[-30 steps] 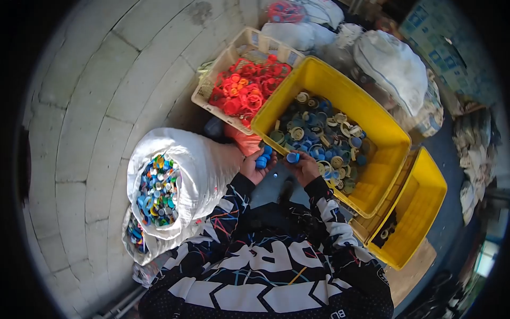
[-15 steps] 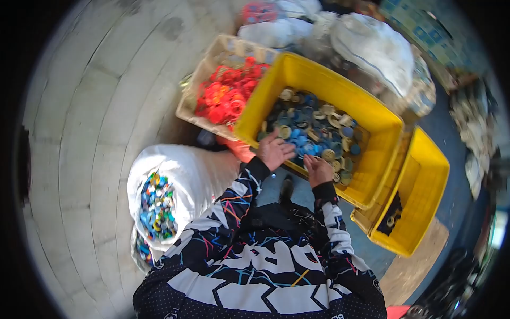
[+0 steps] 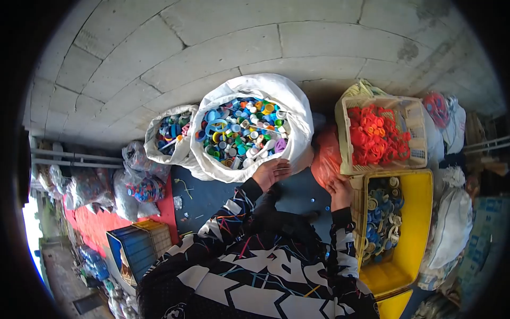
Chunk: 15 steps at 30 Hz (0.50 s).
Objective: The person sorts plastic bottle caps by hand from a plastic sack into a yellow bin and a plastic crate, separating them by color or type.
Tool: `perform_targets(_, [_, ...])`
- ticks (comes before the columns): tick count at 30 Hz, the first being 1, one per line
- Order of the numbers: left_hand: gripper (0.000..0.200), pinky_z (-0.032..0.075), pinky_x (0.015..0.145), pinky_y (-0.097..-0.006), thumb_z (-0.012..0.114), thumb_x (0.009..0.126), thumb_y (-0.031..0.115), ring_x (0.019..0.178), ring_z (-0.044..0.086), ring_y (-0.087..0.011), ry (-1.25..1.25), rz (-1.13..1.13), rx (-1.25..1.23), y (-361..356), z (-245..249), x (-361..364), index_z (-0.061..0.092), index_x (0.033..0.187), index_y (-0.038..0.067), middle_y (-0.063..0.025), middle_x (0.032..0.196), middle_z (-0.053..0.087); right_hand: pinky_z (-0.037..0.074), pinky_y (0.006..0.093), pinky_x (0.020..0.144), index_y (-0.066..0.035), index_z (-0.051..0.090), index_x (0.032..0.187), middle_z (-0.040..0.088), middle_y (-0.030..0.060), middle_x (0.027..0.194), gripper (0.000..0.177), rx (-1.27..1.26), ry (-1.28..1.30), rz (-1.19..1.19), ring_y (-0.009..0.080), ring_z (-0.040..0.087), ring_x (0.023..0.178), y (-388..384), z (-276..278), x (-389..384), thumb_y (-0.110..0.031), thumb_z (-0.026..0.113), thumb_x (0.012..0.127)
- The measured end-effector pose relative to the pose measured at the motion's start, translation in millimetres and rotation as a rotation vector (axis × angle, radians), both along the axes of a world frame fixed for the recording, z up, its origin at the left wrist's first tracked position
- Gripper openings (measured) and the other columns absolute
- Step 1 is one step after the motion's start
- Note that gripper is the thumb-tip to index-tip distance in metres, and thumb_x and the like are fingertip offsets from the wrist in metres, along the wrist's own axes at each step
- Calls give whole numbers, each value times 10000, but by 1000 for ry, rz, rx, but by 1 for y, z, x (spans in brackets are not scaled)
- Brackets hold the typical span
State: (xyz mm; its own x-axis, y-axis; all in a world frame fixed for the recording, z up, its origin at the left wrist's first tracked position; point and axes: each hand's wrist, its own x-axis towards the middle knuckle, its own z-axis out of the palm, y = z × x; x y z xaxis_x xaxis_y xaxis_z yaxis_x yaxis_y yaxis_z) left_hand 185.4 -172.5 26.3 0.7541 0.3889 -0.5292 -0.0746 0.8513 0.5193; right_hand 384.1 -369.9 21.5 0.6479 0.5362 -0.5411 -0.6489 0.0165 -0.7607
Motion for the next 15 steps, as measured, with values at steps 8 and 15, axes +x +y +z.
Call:
perform_targets(8, [233, 542, 778, -358, 528, 913, 203, 796, 637, -198, 253, 333, -1, 68, -23, -122, 576, 1039, 14, -83, 919, 626, 513, 292, 636, -21, 593, 1005, 659, 82, 838, 209, -179, -859, 792, 158, 641, 731, 216, -38, -71, -34, 590, 797])
perform_targets(15, [187, 539, 716, -316, 532, 907, 153, 699, 622, -158, 359, 561, -29, 90, -24, -189, 557, 1029, 14, -49, 866, 615, 522, 368, 697, -58, 629, 928, 676, 130, 833, 198, -239, -1245, 1109, 293, 656, 792, 311, -64, -139, -22, 589, 737])
